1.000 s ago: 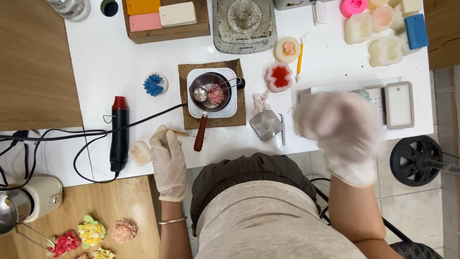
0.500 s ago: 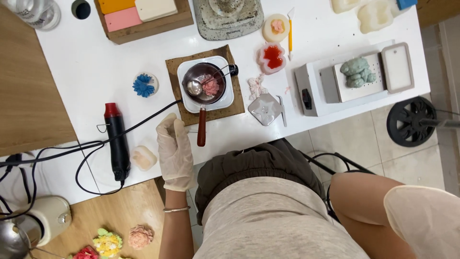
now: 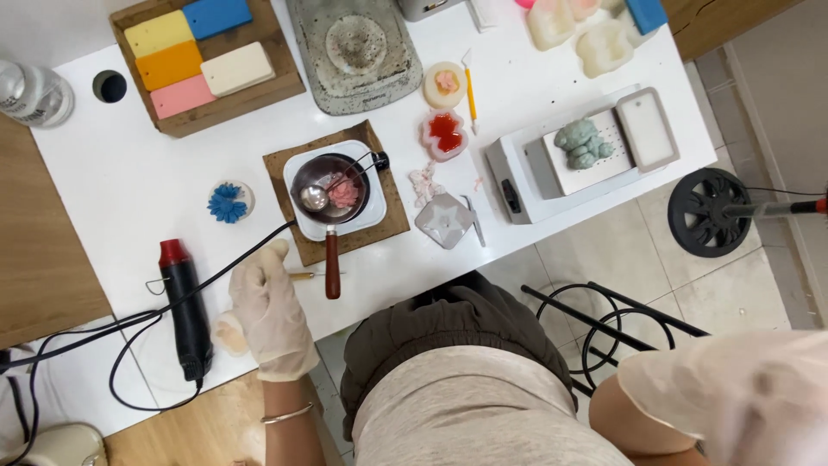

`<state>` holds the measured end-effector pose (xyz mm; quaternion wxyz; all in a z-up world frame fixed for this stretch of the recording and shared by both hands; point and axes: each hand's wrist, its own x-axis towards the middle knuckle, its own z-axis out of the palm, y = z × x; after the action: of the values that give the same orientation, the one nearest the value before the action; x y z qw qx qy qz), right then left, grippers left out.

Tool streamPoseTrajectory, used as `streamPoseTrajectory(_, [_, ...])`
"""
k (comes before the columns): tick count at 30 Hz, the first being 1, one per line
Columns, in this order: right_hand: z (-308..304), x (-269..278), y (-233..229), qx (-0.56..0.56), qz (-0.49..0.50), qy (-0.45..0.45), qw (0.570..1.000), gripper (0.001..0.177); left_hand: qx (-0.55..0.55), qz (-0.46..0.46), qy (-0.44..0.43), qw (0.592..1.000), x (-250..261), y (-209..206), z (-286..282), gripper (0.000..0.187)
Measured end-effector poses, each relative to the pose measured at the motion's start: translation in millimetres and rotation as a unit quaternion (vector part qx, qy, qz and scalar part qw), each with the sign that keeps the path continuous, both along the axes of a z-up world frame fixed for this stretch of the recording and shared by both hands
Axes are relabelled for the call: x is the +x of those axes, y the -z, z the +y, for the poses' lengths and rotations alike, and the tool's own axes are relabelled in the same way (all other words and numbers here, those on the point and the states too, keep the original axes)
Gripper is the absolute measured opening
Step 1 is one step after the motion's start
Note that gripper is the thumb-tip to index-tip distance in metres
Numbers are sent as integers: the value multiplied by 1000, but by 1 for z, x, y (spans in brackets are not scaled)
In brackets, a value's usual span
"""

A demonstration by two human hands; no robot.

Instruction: Making a rose-shaped candle by melting wax, adding color, and pouring it into a mold.

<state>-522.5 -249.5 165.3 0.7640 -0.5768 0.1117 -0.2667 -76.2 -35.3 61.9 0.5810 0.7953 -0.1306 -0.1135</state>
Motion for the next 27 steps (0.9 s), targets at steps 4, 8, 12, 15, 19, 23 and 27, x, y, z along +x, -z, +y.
streamPoseTrajectory(4, [-21,117,-43,-8,30,31,999,43,-107,-48,7,993,-21,3,-11,28])
streamPoseTrajectory(8, [-43,91,-33,-60,-127,21,990,46,-100,-79,45,991,-49,-22,-55,28])
streamPoseTrajectory(12, [-83,60,-15,-83,-171,-33,981,47,-74,-80,122,987,-92,-41,-110,23])
streamPoseTrajectory(15, [-90,38,14,-56,-199,-35,978,42,-64,-72,217,972,-124,-42,-145,18])
streamPoseTrajectory(19, [-96,38,11,-7,-92,59,994,31,52,-215,314,923,-176,-50,-178,8])
streamPoseTrajectory(23, [-115,62,8,-12,223,30,974,33,81,-260,392,879,-203,-29,-183,9])
streamPoseTrajectory(27, [-130,72,9,-164,441,-84,879,25,123,-242,401,875,-214,-22,-178,12])
